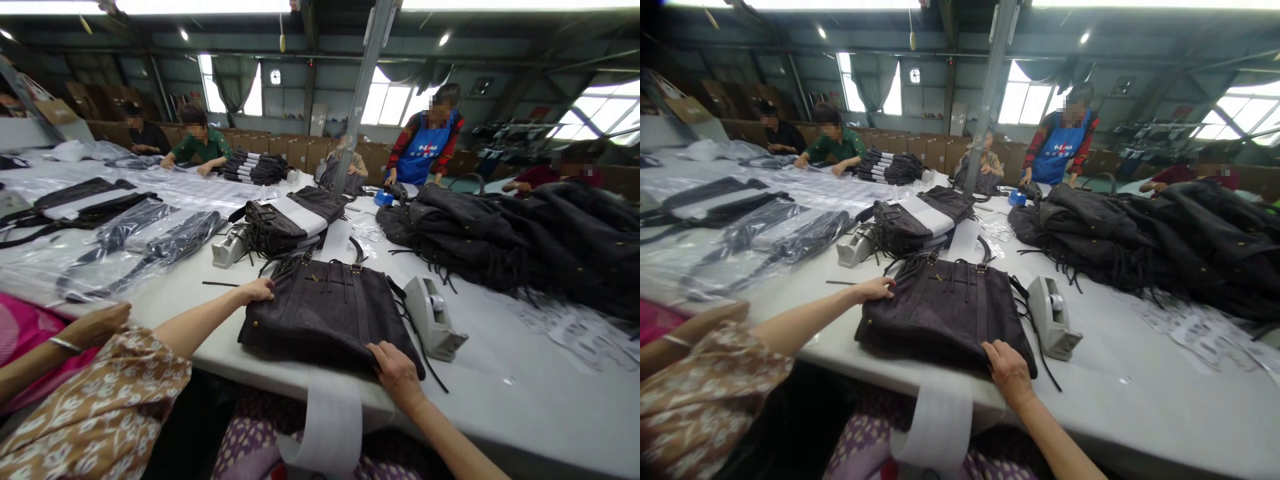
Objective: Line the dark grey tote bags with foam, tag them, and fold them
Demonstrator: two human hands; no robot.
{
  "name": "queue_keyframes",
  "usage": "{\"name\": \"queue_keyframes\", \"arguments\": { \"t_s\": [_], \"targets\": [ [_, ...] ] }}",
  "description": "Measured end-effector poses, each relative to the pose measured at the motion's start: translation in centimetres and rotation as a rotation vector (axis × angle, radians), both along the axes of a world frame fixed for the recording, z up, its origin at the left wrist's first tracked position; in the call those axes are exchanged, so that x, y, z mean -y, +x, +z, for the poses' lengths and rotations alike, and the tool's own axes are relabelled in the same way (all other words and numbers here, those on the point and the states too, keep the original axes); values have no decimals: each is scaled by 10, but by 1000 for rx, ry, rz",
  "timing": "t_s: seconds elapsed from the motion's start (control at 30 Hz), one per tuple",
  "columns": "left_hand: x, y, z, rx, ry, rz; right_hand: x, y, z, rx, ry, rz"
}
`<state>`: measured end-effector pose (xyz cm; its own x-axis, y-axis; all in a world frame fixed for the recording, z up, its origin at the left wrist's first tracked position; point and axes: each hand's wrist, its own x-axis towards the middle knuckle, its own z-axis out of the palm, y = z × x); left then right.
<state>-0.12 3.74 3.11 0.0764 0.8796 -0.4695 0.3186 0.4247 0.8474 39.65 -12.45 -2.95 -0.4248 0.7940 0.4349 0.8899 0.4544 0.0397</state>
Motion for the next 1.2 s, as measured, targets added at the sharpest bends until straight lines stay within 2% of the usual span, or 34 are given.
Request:
{"name": "queue_keyframes", "arguments": {
  "t_s": [0.17, 0.27, 0.33, 0.43, 0.57, 0.63, 0.73, 0.87, 0.97, 1.07, 1.2],
  "targets": [
    [48, 0, -52, 157, 164, 180, 1, 0, -5, -18, -2, -15],
    [61, -1, -68, 215, 188, 221, 0, 0, -5, -22, 1, -12],
    [59, -7, -65, 254, 184, 192, -1, 1, -4, -27, 11, -10],
    [61, -27, -45, 300, 158, 107, -1, 1, -1, -31, 28, 6],
    [89, -45, -21, 294, 294, -143, -1, 0, 0, -30, 27, 3],
    [105, -44, -18, 179, 426, -240, -2, 0, -1, -30, 11, 0],
    [117, -36, -22, -71, 608, -225, -3, 0, -2, -19, -17, 4],
    [111, -32, -42, -310, 704, -120, -3, -1, -1, 10, -19, -13],
    [104, -36, -51, -419, 724, -165, -2, -2, 0, 19, -17, -25],
    [102, -44, -40, -605, 800, -290, -3, -2, 0, 17, -26, -28],
    [107, -40, -7, -949, 1068, -433, -3, -1, 0, 14, -38, -20]
  ]
}}
